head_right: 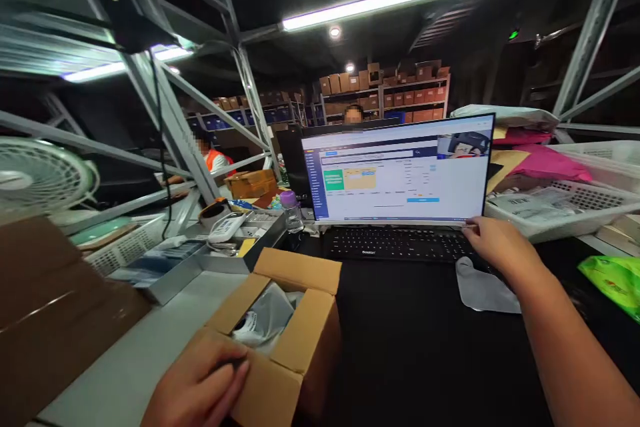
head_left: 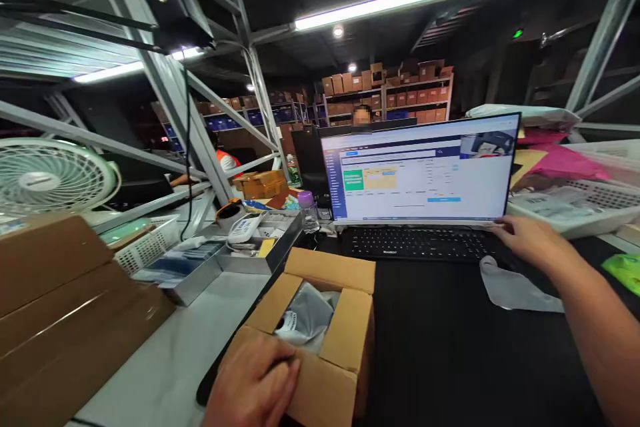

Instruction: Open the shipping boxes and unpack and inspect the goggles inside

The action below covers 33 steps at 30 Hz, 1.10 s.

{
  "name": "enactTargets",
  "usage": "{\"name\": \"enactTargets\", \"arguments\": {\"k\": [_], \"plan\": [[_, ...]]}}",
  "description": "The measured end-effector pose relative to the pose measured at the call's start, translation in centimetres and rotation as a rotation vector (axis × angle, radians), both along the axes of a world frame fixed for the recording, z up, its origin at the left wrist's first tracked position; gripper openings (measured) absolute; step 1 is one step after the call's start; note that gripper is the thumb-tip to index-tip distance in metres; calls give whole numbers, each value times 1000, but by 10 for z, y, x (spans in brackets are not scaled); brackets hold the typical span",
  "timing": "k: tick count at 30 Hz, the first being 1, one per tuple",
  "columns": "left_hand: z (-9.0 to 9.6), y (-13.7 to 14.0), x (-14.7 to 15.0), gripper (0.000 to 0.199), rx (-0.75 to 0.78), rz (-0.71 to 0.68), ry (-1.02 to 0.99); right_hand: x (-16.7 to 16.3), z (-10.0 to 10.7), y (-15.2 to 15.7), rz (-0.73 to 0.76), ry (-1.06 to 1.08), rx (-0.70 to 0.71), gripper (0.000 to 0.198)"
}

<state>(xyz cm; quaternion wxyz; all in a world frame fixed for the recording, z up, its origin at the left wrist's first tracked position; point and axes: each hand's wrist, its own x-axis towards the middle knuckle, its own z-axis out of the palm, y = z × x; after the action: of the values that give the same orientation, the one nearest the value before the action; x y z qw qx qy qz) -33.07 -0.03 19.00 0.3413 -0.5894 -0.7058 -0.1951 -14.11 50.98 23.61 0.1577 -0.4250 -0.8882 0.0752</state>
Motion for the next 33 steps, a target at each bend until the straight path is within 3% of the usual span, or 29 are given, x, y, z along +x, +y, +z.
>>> {"name": "enactTargets", "arguments": {"k": [2, 4, 6, 7, 10, 14, 17, 21, 25, 27, 29, 31, 33], "plan": [[16, 12, 2, 14, -58, 24, -26, -9, 11, -60, 288, 297, 65, 31], [26, 17, 2, 18, -114, 35, -30, -19, 16, -132, 714, 425, -16, 31], [32, 15, 1, 28, -202, 23, -31, -32, 15, -199, 1113, 280, -87, 36], [35, 12, -1, 27, -247, 18, -25, -39, 13, -224, 1240, 215, -89, 38], [44, 1, -11, 29, -281, 56, 94, -66, 9, -265, 1445, 97, -72, 39], [43, -18, -35, 84, -262, 199, 309, -83, 12, -261, 1423, 241, -86, 24], [17, -31, -45, 100, -198, 325, 276, -66, 21, -242, 1372, 323, -238, 26], [-34, -34, -50, 109, -44, 423, 32, -40, 25, -217, 1339, 181, -491, 16], [-69, -25, -54, 116, 153, 355, -427, -52, -1, -217, 1264, 42, -646, 13], [-79, -18, -54, 121, 247, 348, -663, -64, -20, -228, 1223, 57, -614, 20], [-84, -13, -53, 126, 326, 340, -813, -71, -35, -240, 1188, 88, -493, 27], [-84, -11, -52, 126, 341, 330, -857, -70, -40, -246, 1152, 86, -354, 29], [-75, -14, -52, 120, 273, 323, -782, -67, -31, -244, 1121, 11, -312, 27]]}}
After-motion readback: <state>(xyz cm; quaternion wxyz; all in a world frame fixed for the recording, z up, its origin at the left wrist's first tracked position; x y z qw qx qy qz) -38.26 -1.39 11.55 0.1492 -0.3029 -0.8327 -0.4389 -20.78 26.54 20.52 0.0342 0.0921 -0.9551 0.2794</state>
